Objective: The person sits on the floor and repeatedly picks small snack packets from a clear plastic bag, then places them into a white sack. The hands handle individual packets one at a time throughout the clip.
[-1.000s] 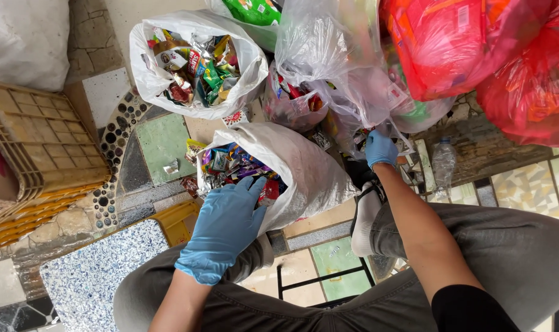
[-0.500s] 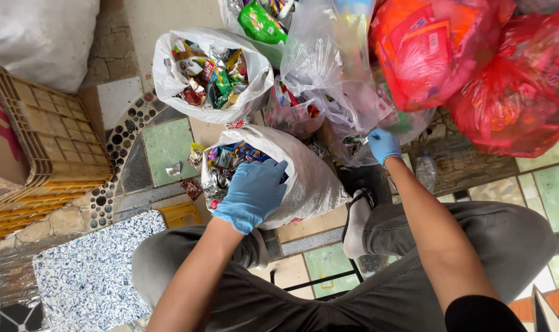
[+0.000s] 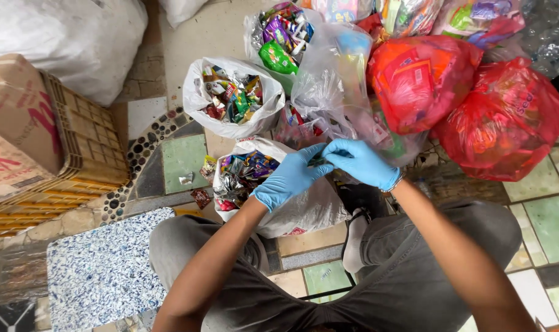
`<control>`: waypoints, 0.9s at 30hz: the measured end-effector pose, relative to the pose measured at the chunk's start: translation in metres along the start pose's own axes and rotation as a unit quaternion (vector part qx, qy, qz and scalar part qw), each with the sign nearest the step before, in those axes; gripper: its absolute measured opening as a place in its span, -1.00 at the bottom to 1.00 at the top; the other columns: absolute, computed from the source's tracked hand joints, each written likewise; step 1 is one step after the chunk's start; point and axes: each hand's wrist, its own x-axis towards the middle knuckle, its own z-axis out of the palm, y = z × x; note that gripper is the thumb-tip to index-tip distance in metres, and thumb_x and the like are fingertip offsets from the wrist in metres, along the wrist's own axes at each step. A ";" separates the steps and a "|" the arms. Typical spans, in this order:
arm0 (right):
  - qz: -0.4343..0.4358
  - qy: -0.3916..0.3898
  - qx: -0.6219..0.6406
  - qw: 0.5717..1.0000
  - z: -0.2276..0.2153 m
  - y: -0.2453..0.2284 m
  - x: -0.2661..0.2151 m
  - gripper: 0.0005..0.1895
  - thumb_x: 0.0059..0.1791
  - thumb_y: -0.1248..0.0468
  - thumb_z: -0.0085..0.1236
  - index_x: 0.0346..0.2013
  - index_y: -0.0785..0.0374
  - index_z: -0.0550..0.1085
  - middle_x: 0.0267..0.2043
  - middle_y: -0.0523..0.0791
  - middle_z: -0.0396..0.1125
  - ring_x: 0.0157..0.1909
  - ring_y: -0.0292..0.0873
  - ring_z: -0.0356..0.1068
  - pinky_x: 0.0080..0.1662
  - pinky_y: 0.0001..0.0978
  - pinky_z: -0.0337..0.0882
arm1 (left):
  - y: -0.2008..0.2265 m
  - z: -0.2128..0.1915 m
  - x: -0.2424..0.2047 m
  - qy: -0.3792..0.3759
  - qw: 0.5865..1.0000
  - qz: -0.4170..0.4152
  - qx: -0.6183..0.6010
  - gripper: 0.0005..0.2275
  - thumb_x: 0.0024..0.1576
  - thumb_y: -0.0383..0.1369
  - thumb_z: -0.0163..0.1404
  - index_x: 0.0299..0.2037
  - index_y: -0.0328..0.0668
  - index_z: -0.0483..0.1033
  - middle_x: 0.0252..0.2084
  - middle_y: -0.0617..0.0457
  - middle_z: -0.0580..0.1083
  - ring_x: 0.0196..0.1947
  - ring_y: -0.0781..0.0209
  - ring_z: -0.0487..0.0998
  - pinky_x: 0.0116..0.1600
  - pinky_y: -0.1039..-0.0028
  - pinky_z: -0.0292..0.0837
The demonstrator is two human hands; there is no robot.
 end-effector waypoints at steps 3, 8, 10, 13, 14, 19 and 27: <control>-0.076 0.048 -0.001 0.996 0.014 -0.024 -0.004 -0.87 0.05 0.29 0.17 -0.14 0.18 0.60 -0.22 -0.04 0.55 -0.18 -0.15 0.54 -0.11 -0.23 0.53 | -0.010 -0.003 0.001 0.026 0.998 0.030 -0.055 -0.66 0.17 -0.42 0.13 0.15 -0.33 0.51 0.00 -0.35 0.58 0.02 -0.29 0.61 0.14 0.08 0.54; -0.154 0.081 0.022 0.984 0.015 -0.023 -0.008 -0.73 0.08 0.34 0.10 0.08 0.15 0.55 -0.19 -0.08 0.56 -0.27 -0.22 0.48 -0.18 -0.34 0.50 | -0.043 -0.030 0.005 0.097 0.990 0.034 0.094 -0.82 0.18 -0.41 0.12 -0.03 -0.07 0.63 -0.22 -0.07 0.66 -0.18 -0.02 0.71 -0.07 0.29 0.64; -0.154 0.085 0.019 0.984 0.006 -0.019 -0.005 -0.75 0.08 0.37 0.09 0.05 0.19 0.55 -0.20 -0.07 0.55 -0.28 -0.22 0.48 -0.17 -0.32 0.51 | -0.099 -0.037 0.022 0.093 0.978 -0.008 0.184 -0.85 0.16 -0.33 0.12 -0.10 0.03 0.65 -0.22 0.01 0.66 -0.17 -0.01 0.70 -0.05 0.24 0.64; -0.144 0.088 0.009 0.986 -0.009 -0.015 -0.007 -0.77 0.08 0.41 0.05 0.00 0.24 0.55 -0.21 -0.06 0.55 -0.30 -0.22 0.47 -0.18 -0.31 0.52 | -0.177 -0.036 0.034 0.069 0.938 -0.114 0.319 -0.87 0.11 -0.19 0.13 -0.18 0.23 0.69 -0.22 0.11 0.65 -0.15 -0.01 0.69 -0.03 0.19 0.63; -0.137 0.088 0.002 0.987 -0.016 -0.014 -0.008 -0.77 0.08 0.42 0.03 0.00 0.26 0.55 -0.21 -0.06 0.54 -0.31 -0.23 0.46 -0.19 -0.32 0.52 | -0.201 -0.034 0.037 0.051 0.913 -0.176 0.364 -0.86 0.07 -0.13 0.16 -0.19 0.33 0.71 -0.22 0.13 0.66 -0.15 -0.01 0.69 -0.03 0.19 0.63; -0.132 0.098 -0.005 0.986 -0.032 -0.011 -0.014 -0.81 0.10 0.40 0.02 -0.03 0.31 0.54 -0.21 -0.03 0.54 -0.29 -0.18 0.48 -0.17 -0.27 0.53 | -0.265 0.027 0.058 0.042 0.956 -0.133 0.259 -0.82 0.09 -0.22 0.14 -0.13 0.22 0.71 -0.16 0.07 0.66 -0.04 -0.08 0.65 0.10 0.15 0.59; -0.047 0.086 -0.175 0.980 -0.070 0.004 -0.025 -0.83 0.10 0.33 0.04 -0.09 0.22 0.56 -0.25 0.02 0.54 -0.22 0.07 0.54 -0.11 -0.04 0.54 | -0.186 0.015 0.033 -0.040 0.939 -0.079 0.331 -0.74 0.12 -0.22 0.01 -0.22 -0.25 0.62 -0.20 -0.20 0.61 -0.09 -0.25 0.62 0.02 0.02 0.60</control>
